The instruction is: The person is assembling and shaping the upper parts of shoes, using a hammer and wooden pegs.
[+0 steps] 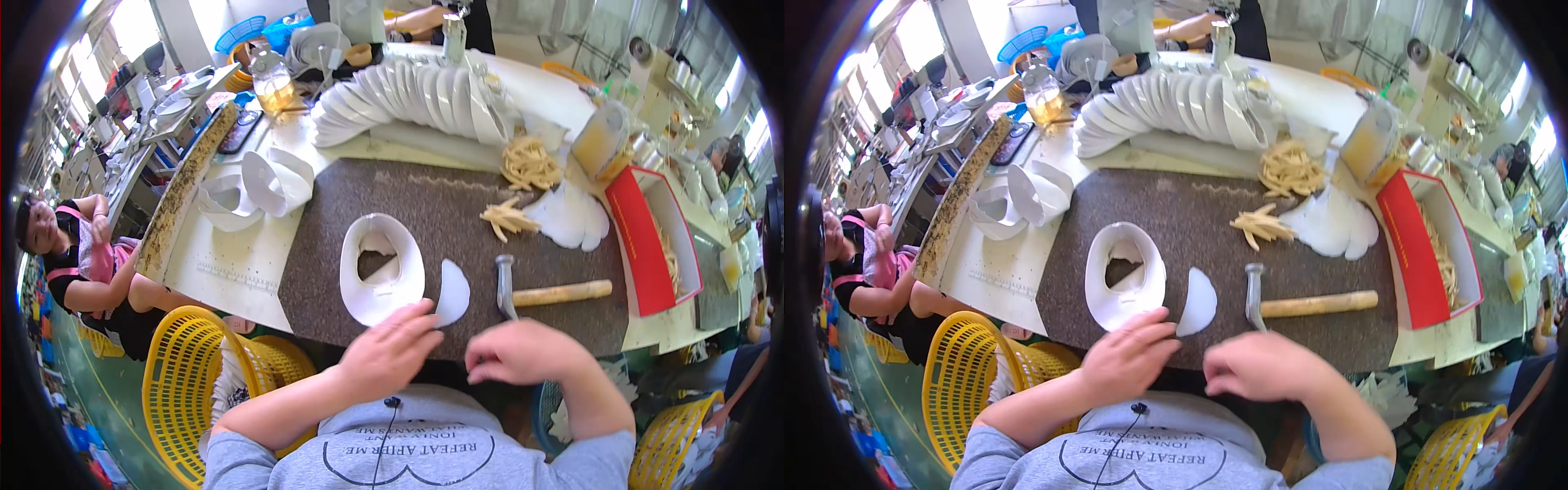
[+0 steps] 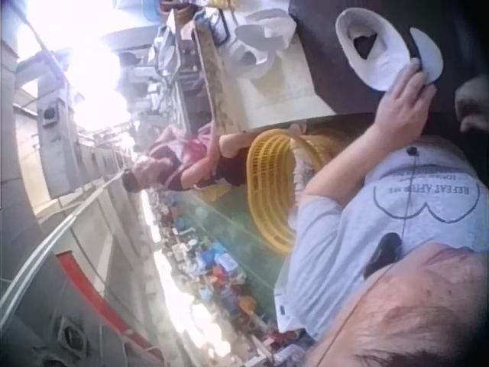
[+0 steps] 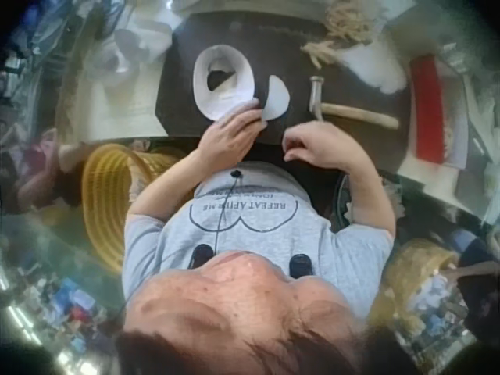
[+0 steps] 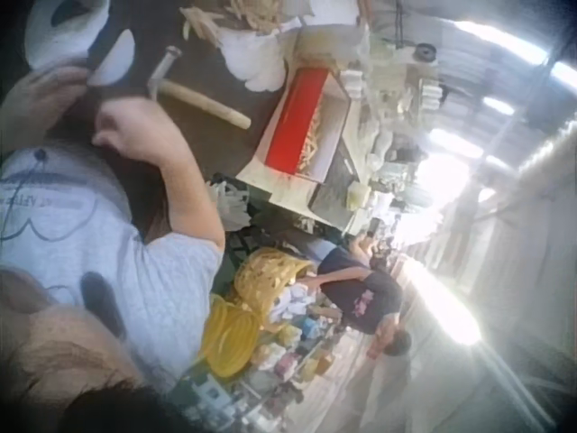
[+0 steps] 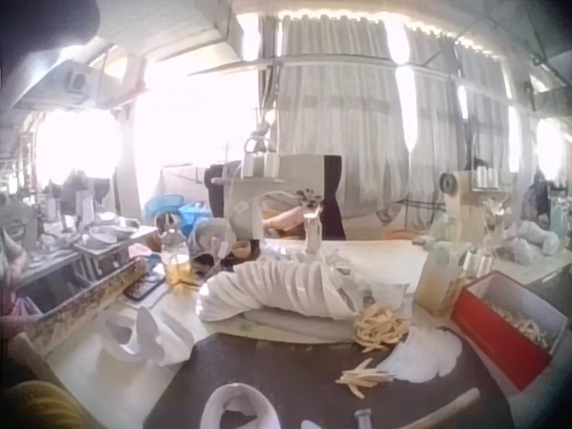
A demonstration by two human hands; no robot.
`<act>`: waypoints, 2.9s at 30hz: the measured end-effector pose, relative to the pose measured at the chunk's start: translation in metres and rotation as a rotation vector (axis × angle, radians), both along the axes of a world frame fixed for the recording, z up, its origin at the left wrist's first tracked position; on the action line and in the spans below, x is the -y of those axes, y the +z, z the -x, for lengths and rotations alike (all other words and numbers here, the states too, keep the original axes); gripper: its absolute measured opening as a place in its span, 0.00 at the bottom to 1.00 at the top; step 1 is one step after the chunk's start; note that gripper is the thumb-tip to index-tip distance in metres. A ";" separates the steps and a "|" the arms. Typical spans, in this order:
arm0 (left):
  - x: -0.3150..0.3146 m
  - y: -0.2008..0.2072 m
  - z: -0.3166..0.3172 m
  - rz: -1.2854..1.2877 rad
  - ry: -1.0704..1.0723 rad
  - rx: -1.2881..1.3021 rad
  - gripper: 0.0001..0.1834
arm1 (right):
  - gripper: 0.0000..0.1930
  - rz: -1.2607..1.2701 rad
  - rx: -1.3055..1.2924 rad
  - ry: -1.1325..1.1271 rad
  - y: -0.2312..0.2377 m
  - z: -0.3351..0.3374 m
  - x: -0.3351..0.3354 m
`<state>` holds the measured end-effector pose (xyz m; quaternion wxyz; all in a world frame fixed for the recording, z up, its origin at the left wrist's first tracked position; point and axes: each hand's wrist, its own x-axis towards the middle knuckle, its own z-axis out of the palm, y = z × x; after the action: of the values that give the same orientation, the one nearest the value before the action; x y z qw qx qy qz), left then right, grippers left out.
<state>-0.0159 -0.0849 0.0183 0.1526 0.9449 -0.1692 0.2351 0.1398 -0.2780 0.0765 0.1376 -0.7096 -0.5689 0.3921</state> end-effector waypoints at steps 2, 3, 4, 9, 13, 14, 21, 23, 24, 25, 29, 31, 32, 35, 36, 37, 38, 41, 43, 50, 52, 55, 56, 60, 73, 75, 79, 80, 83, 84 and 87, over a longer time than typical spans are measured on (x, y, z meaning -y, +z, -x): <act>0.008 -0.005 -0.023 -0.072 -0.035 -0.023 0.22 | 0.16 0.023 -0.041 -0.014 -0.001 0.004 0.022; 0.012 -0.007 -0.031 -0.074 -0.002 -0.063 0.26 | 0.18 -0.105 0.005 -0.042 -0.008 0.010 0.040; 0.018 -0.010 -0.036 -0.075 0.033 -0.110 0.30 | 0.19 -0.232 0.044 -0.065 -0.014 0.013 0.054; 0.014 -0.030 -0.022 -0.081 -0.023 -0.237 0.38 | 0.13 0.045 -0.095 -0.344 -0.019 0.015 0.083; 0.001 -0.043 -0.004 -0.027 -0.130 -0.192 0.29 | 0.11 -0.128 -0.159 -0.284 -0.022 0.018 0.080; -0.001 -0.041 -0.004 0.033 -0.181 -0.159 0.26 | 0.10 -0.034 -0.221 -0.306 -0.021 0.019 0.074; -0.006 0.014 0.000 0.265 -0.327 0.122 0.17 | 0.23 -0.248 -1.046 -0.702 -0.073 0.041 0.028; -0.004 0.022 0.002 0.234 -0.374 0.126 0.16 | 0.16 -0.348 -1.205 -0.800 -0.061 0.046 0.004; -0.005 0.022 0.005 0.139 -0.400 0.156 0.16 | 0.16 -0.335 -1.215 -0.798 -0.062 0.043 -0.001; -0.007 0.021 0.007 0.047 -0.426 0.183 0.15 | 0.14 -0.372 -1.110 -0.807 -0.065 0.042 -0.005; -0.045 0.016 0.004 0.067 0.099 -0.105 0.47 | 0.09 -0.537 -1.059 -0.997 -0.077 0.032 -0.012; -0.067 0.017 -0.003 -0.124 0.259 -0.314 0.48 | 0.09 -0.592 -1.112 -0.978 -0.074 0.031 -0.007; -0.081 0.009 -0.007 -0.118 0.216 -0.334 0.43 | 0.09 -0.619 -1.150 -0.928 -0.076 0.027 -0.008; -0.102 0.019 -0.028 0.014 0.123 -0.393 0.29 | 0.09 -0.615 -1.079 -0.885 -0.082 0.027 -0.009; -0.106 0.021 -0.034 0.096 0.130 -0.346 0.23 | 0.09 -0.618 -1.079 -0.888 -0.084 0.026 -0.009; -0.109 0.027 -0.040 0.260 0.226 -0.255 0.13 | 0.09 -0.632 -1.103 -0.885 -0.085 0.025 -0.008; -0.102 0.046 -0.046 0.632 0.501 -0.405 0.14 | 0.09 -0.644 -1.129 -0.884 -0.088 0.024 -0.007; -0.115 0.055 -0.056 0.780 0.737 -0.180 0.14 | 0.11 -0.635 -1.141 -0.854 -0.088 0.028 -0.003; -0.093 0.061 -0.060 0.292 0.705 0.492 0.16 | 0.11 -0.661 -1.138 -0.876 -0.090 0.029 -0.001; -0.038 -0.028 -0.013 -0.060 0.302 -0.075 0.33 | 0.13 -0.870 -1.175 -0.874 -0.093 0.030 -0.001; -0.028 -0.019 -0.003 0.043 0.275 -0.103 0.31 | 0.14 -0.873 -1.196 -0.906 -0.093 0.029 -0.002; -0.016 -0.025 0.014 0.011 0.233 -0.113 0.27 | 0.11 -0.995 -1.167 -0.884 -0.071 0.030 -0.021; -0.015 -0.030 0.020 -0.121 0.185 -0.105 0.24 | 0.11 -0.980 -1.168 -0.886 -0.068 0.031 -0.029; -0.021 -0.040 0.029 -0.050 0.125 -0.111 0.20 | 0.10 -0.868 -0.795 -0.571 -0.054 0.035 -0.068; -0.037 -0.022 0.008 0.877 0.394 -0.331 0.18 | 0.07 -0.493 -0.443 -0.787 -0.084 0.032 -0.062; -0.035 -0.025 0.005 0.955 0.414 -0.298 0.17 | 0.07 -0.497 -0.414 -0.762 -0.087 0.030 -0.062; -0.035 -0.027 0.002 0.987 0.450 -0.288 0.18 | 0.07 -0.521 -0.347 -0.720 -0.089 0.027 -0.062; -0.036 -0.027 0.002 0.990 0.458 -0.295 0.18 | 0.07 -0.517 -0.329 -0.705 -0.089 0.027 -0.062; -0.036 -0.030 0.003 0.996 0.427 -0.300 0.18 | 0.07 -0.490 -0.325 -0.681 -0.088 0.024 -0.060; -0.036 -0.030 0.004 0.995 0.426 -0.302 0.18 | 0.07 -0.490 -0.326 -0.683 -0.087 0.025 -0.060; -0.037 -0.029 0.004 0.982 0.432 -0.300 0.19 | 0.07 -0.505 -0.303 -0.686 -0.085 0.028 -0.062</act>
<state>-0.0198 -0.0482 -0.0110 0.5459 0.7990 0.1815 0.1754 0.1119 -0.2164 -0.0088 0.5102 -0.7359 -0.3522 0.2721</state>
